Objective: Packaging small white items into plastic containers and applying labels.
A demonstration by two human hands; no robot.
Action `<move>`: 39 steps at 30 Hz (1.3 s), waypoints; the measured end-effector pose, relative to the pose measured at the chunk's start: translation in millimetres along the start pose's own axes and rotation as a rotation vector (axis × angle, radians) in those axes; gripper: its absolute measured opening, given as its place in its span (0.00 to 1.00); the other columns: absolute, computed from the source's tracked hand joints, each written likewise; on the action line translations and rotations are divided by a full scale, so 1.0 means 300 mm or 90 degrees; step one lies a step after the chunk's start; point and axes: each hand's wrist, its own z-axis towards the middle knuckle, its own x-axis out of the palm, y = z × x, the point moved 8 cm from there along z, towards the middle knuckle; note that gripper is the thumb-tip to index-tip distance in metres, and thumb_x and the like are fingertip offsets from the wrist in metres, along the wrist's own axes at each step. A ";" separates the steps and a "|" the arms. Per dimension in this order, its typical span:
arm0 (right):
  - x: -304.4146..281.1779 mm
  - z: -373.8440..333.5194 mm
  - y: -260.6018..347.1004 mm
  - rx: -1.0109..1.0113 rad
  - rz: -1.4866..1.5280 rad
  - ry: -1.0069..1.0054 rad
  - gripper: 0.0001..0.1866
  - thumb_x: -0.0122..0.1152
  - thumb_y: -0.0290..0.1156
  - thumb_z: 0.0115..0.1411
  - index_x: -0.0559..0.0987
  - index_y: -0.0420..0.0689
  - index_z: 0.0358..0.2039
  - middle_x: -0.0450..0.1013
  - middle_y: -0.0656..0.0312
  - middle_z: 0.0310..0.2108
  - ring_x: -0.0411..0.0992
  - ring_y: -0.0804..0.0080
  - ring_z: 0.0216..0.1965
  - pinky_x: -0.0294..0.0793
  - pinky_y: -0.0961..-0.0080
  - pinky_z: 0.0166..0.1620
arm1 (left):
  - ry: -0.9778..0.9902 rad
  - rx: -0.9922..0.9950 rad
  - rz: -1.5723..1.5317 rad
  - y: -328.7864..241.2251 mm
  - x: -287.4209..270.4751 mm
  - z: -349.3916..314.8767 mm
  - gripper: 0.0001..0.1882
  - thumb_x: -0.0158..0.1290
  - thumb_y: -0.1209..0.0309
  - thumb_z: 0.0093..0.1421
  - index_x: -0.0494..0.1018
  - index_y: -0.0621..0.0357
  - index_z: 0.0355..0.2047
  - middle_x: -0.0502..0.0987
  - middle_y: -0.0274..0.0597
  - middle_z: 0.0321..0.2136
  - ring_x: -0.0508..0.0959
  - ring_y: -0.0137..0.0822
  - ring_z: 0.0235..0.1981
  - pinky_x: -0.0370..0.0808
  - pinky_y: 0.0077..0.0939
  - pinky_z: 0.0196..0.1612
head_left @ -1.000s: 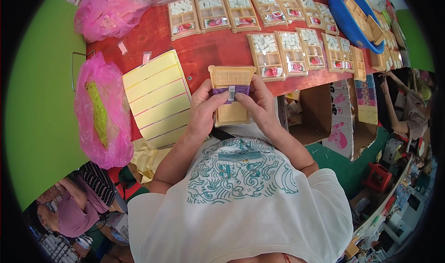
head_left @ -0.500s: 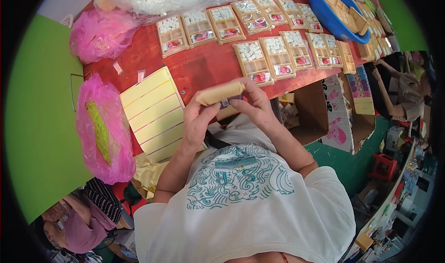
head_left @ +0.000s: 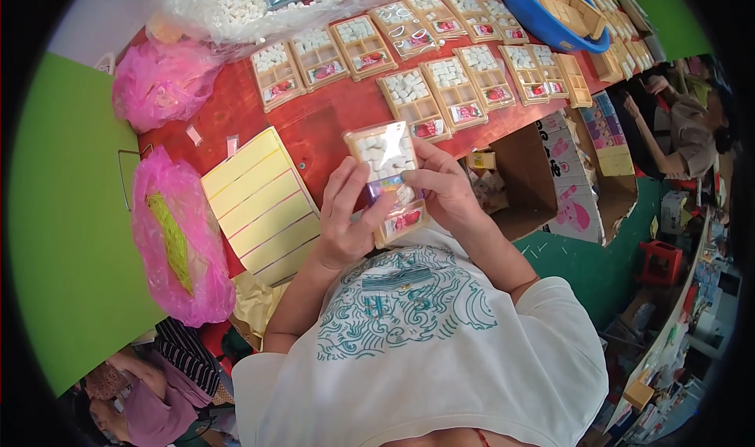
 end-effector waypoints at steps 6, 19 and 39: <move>-0.273 -0.183 0.188 -0.217 -0.135 -0.226 0.21 0.53 0.20 0.56 0.70 0.35 0.52 0.74 0.55 0.48 0.73 0.70 0.49 0.70 0.72 0.54 | 0.011 -0.230 0.135 0.151 -0.135 -0.105 0.21 0.51 0.80 0.56 0.73 0.65 0.51 0.62 0.63 0.60 0.63 0.61 0.61 0.62 0.48 0.63; -1.242 -0.643 0.212 -0.121 -1.066 -0.842 0.27 0.58 0.33 0.62 0.67 0.32 0.58 0.67 0.41 0.55 0.65 0.54 0.58 0.66 0.55 0.57 | 0.323 -0.518 0.461 0.625 -0.336 -0.239 0.40 0.52 0.61 0.59 0.49 0.55 0.68 0.48 0.60 0.67 0.48 0.62 0.67 0.48 0.58 0.65; 0.193 -0.014 -0.469 0.211 -0.509 0.330 0.13 0.55 0.23 0.61 0.78 0.37 0.46 0.77 0.56 0.45 0.72 0.74 0.46 0.69 0.76 0.51 | -0.427 -0.675 -0.063 0.055 -0.423 -0.594 0.33 0.50 0.80 0.59 0.55 0.63 0.65 0.46 0.57 0.68 0.58 0.48 0.64 0.58 0.39 0.64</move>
